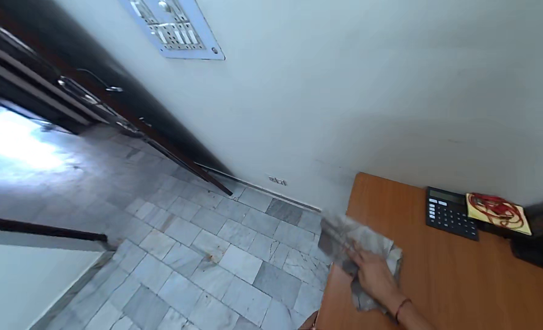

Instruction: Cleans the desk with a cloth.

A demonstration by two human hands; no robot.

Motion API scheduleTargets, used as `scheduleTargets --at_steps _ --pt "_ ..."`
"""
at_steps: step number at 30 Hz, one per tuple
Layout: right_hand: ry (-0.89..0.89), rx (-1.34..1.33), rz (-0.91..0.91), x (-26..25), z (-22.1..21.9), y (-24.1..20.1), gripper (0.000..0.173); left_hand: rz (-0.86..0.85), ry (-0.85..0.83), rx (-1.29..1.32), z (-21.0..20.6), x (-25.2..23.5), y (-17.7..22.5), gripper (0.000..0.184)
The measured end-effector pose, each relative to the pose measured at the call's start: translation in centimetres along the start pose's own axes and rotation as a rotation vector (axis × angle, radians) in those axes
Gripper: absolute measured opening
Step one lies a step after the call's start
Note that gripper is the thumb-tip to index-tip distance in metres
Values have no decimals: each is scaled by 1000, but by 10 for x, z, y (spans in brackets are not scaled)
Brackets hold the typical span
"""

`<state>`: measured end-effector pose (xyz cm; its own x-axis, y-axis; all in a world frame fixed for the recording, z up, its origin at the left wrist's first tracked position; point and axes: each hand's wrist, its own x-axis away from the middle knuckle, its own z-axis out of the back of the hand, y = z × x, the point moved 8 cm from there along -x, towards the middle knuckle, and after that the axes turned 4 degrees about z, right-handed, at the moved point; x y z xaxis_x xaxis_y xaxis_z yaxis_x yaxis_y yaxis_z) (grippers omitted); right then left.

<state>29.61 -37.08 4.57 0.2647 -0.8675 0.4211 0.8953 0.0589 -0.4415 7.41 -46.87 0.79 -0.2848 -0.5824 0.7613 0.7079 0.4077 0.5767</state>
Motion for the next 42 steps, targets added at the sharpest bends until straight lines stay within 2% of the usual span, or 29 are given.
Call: scheduleTargets --at_steps 3,5,6,9,12,14,17,19,21,23,26,27,29,32,34,36,39,42 --pt "0 -51 189 57 -57 -49 55 20 12 -40 3 8 11 43" --pt "62 -54 223 85 -76 -51 51 51 12 -88 4 9 15 40" --pt "94 -49 182 96 -77 -39 52 56 13 -92 4 9 15 40" --pt "95 -64 -135 128 -52 34 59 4 29 -41 4 4 12 44" --pt "312 -111 -473 180 -23 136 58 -21 57 -2 5 4 13 44" --pt "413 -170 -716 224 -16 188 56 -11 75 15 5 5 14 44" --pt "573 -273 -977 267 -24 217 57 -13 115 31 3 7 14 43" --pt "598 -315 -1040 260 -30 192 57 -34 163 42 4 9 13 42" --pt "561 -343 -1004 233 -38 138 55 -74 236 62 2 11 10 42" --pt "480 -320 -850 197 -57 73 55 -92 331 98 -1 13 7 41" --pt "255 -313 -489 157 -87 -24 58 -68 441 118 -5 17 9 41" --pt "203 -307 -395 153 -96 -43 58 -66 464 104 -6 18 11 42" --pt "216 -282 -315 161 -104 -45 54 -66 498 66 -6 19 12 43" --pt "360 -267 -448 212 -97 17 50 34 490 -4 -8 19 9 52" --pt "542 -242 -621 270 -91 83 46 138 473 -44 -9 15 8 60" --pt "650 -238 -814 340 -93 149 47 186 482 -112 -10 15 9 63" --pt "682 -293 -1118 441 -109 235 53 225 502 -185 -11 16 11 64" --pt "654 -421 -1292 484 -112 264 61 273 518 -245 -12 18 11 64"
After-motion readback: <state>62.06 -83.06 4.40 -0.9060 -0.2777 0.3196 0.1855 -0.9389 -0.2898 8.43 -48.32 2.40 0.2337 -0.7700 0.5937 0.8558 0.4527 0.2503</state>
